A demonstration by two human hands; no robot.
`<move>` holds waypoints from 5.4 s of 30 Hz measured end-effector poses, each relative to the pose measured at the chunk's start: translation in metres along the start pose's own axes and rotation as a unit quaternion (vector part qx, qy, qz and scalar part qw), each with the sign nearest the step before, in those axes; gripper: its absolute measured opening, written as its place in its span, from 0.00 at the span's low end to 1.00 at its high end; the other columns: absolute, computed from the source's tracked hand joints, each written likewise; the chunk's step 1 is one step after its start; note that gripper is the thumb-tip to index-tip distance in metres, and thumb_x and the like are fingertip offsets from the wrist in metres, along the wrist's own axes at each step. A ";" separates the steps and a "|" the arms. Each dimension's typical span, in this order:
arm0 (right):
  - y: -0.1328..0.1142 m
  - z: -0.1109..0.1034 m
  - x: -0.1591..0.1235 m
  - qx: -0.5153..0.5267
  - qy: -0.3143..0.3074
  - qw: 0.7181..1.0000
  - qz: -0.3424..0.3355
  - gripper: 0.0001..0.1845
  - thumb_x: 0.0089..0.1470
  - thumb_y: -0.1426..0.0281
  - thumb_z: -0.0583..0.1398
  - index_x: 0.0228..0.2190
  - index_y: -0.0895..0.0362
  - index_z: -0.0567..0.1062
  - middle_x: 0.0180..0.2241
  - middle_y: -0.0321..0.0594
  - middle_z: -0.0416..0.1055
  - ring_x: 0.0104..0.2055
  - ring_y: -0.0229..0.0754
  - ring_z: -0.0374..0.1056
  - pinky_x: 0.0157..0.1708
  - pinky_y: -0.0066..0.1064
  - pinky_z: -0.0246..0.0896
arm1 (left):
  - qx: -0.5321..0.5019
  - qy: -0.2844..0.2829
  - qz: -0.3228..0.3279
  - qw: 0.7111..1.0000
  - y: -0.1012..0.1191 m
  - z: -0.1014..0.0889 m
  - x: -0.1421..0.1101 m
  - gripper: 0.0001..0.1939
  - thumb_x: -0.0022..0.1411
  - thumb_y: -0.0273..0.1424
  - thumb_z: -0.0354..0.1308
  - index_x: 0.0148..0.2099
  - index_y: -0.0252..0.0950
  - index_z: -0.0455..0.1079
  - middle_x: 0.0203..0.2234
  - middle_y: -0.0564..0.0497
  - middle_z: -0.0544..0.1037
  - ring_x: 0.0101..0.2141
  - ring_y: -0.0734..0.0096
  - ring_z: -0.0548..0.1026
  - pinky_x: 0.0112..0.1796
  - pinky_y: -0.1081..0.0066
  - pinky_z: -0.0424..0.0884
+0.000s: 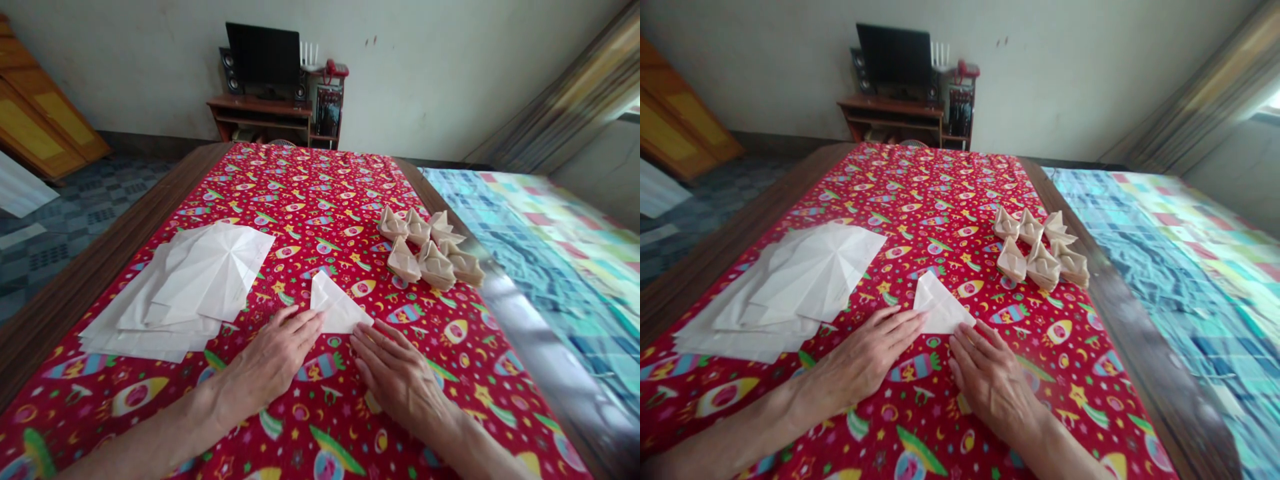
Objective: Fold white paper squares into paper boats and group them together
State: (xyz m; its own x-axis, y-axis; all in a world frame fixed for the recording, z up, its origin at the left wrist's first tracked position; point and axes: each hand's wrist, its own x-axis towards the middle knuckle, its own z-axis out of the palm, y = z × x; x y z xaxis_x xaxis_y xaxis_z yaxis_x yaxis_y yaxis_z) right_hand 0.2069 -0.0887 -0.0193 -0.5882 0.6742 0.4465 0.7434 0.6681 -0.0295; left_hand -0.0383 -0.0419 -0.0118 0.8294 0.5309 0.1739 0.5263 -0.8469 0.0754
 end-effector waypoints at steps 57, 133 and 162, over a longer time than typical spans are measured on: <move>0.075 0.035 0.068 0.063 -0.041 0.994 0.085 0.18 0.59 0.66 0.56 0.49 0.58 0.71 0.47 0.49 0.66 0.46 0.49 0.62 0.45 0.44 0.62 | -0.145 0.047 -0.225 0.962 -0.059 0.009 0.064 0.28 0.51 0.31 0.67 0.55 0.39 0.67 0.42 0.48 0.73 0.42 0.64 0.74 0.45 0.67 0.70; 0.050 0.018 0.026 0.030 -0.091 0.995 0.007 0.27 0.64 0.65 0.49 0.62 0.57 0.55 0.60 0.47 0.58 0.63 0.49 0.51 0.62 0.54 0.45 | -0.020 0.023 -0.060 0.998 -0.022 0.011 0.014 0.23 0.69 0.31 0.43 0.64 0.34 0.55 0.62 0.46 0.59 0.63 0.65 0.54 0.61 0.58 0.53; 0.060 0.032 0.055 0.072 0.001 0.993 0.099 0.08 0.60 0.65 0.56 0.35 0.55 0.74 0.36 0.42 0.75 0.39 0.44 0.69 0.39 0.36 0.61 | -0.020 0.128 -0.176 0.976 -0.054 0.013 0.029 0.25 0.66 0.33 0.51 0.63 0.37 0.53 0.41 0.46 0.72 0.42 0.63 0.73 0.43 0.65 0.71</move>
State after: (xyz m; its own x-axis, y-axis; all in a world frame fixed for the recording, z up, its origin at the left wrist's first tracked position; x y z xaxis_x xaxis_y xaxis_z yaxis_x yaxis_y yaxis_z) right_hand 0.2094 -0.0019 -0.0249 -0.4349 0.7955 0.4219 0.7910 0.5614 -0.2432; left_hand -0.0401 0.0199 -0.0236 0.5215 0.7690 0.3698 0.7587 -0.6162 0.2115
